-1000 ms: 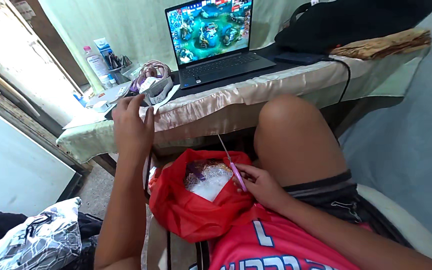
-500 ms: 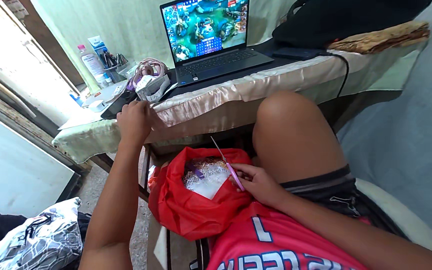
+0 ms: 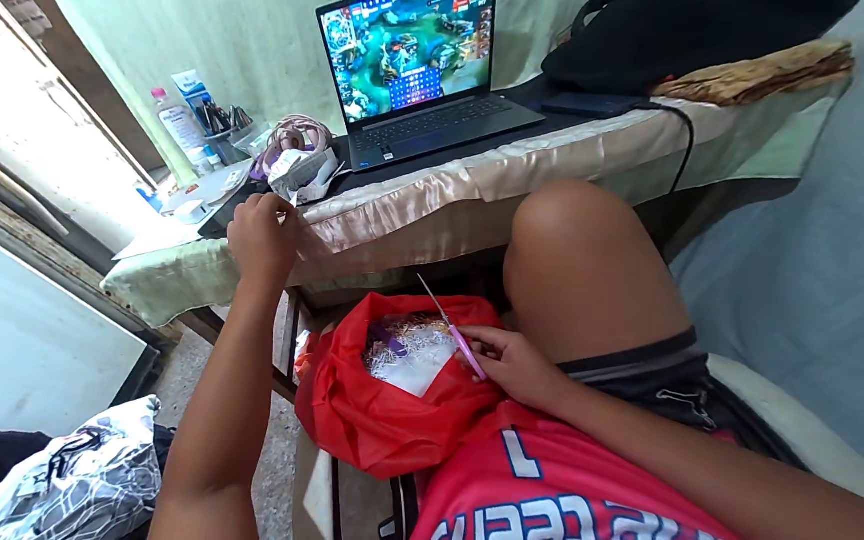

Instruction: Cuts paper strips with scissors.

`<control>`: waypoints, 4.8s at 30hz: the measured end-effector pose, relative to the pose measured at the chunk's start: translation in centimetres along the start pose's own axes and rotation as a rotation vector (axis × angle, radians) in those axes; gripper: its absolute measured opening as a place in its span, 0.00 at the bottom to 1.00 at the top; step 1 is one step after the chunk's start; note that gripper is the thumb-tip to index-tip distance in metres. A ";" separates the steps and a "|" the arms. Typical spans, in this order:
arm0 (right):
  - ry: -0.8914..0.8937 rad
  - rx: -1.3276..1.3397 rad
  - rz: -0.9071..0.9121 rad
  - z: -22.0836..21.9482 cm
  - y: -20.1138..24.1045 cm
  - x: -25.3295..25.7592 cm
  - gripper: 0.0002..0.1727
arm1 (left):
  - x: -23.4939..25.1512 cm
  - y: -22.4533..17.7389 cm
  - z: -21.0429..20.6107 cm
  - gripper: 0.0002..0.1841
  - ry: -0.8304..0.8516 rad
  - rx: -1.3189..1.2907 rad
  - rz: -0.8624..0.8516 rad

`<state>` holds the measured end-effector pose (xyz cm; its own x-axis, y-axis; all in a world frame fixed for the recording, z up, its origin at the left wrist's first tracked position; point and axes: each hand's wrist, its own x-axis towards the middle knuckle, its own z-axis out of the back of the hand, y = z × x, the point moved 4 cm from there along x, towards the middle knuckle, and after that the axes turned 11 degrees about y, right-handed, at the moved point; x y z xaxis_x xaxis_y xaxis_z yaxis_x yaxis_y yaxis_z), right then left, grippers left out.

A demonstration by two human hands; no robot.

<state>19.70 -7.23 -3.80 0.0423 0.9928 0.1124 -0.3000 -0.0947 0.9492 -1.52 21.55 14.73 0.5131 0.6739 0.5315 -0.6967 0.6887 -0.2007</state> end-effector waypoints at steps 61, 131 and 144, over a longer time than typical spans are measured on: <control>0.056 0.001 -0.018 0.1 -0.4 0.1 0.23 | 1.9 0.7 1.2 0.20 0.164 -0.133 0.044; -0.098 0.240 0.019 1.9 -0.5 -0.2 0.22 | -0.4 -0.9 6.0 0.15 0.140 -0.295 0.007; -0.275 0.417 0.102 3.4 -0.6 -0.6 0.22 | -10.2 -12.4 0.2 0.13 0.458 -1.080 -0.246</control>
<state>23.09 -7.98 -3.47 0.2988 0.9260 0.2307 0.0879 -0.2675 0.9596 1.76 6.09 11.93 0.8570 0.3741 0.3543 0.1135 0.5336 -0.8381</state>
